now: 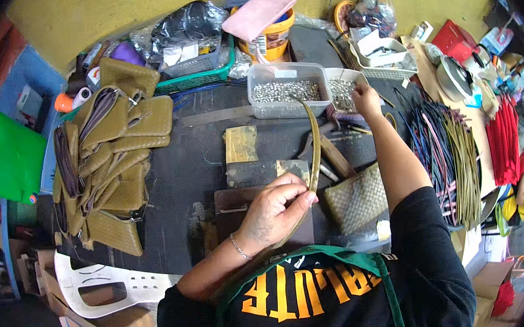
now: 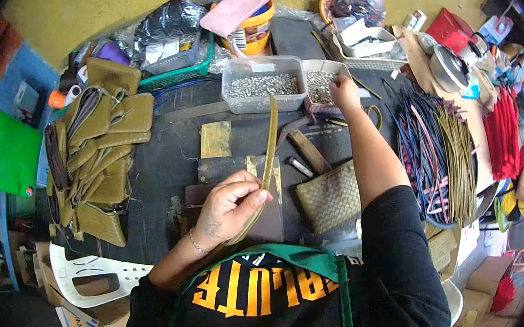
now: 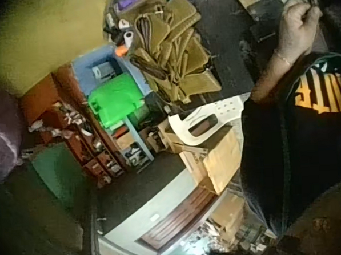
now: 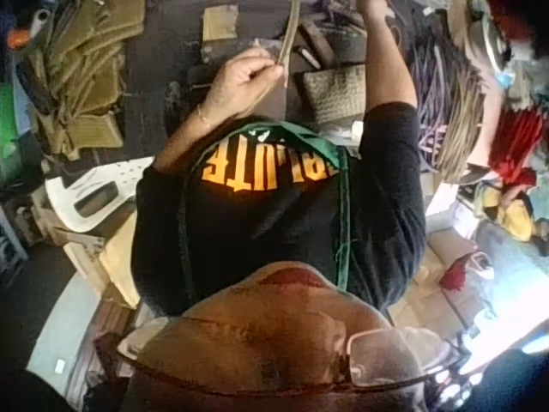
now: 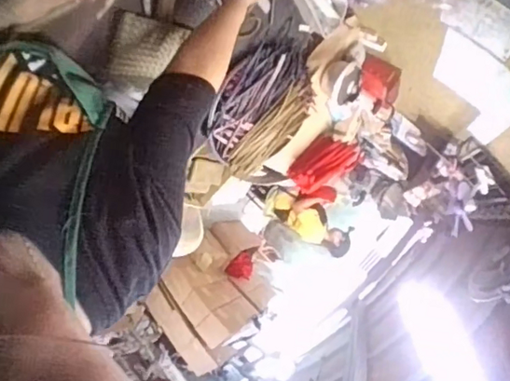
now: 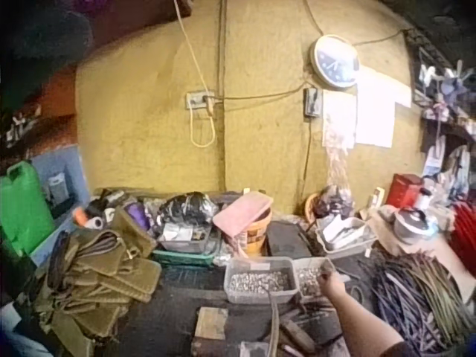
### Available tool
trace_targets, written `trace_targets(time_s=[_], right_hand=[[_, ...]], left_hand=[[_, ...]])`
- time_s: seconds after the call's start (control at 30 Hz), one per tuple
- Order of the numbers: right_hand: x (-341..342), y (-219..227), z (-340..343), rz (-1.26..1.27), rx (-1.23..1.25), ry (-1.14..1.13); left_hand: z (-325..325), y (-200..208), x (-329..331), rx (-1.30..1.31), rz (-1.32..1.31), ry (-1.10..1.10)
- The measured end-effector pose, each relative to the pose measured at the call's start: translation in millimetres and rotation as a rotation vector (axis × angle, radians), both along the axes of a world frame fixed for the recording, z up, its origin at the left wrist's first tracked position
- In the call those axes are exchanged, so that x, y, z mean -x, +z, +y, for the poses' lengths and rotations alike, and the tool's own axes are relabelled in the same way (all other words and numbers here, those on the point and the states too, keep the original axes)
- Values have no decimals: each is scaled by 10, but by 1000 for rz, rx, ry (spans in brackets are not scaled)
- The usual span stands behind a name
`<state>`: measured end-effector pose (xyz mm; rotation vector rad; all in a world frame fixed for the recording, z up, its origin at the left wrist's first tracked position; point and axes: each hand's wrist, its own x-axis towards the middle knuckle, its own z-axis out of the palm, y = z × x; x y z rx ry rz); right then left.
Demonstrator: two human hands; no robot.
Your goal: The person inserts a thin strap through the metal loops of a small woven leather pouch and fastens the ends of the strap together.
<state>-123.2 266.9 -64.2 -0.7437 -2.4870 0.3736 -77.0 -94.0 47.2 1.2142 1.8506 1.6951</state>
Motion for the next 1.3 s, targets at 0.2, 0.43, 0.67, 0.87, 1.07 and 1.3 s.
trace_targets(time_s=[0.2, 0.43, 0.67, 0.87, 1.07, 1.3], right_hand=[[-286, 363, -344, 638, 1371, 248], [-1225, 896, -1541, 529, 1658, 510], [-1547, 979, -2123, 488, 1547, 773], [-1583, 825, -2149, 490, 1718, 689], [-1589, 837, -2191, 523, 1781, 627], [-1567, 817, -2194, 510, 1609, 737]], left_hand=[[40, -38, -68, 38, 75, 2], [24, -11, -121, 62, 147, 43], [75, -29, -197, 61, 306, 48], [60, -7, -285, 109, 318, 11], [16, -5, -302, 114, 314, 25], [15, 7, -315, 119, 350, 31]])
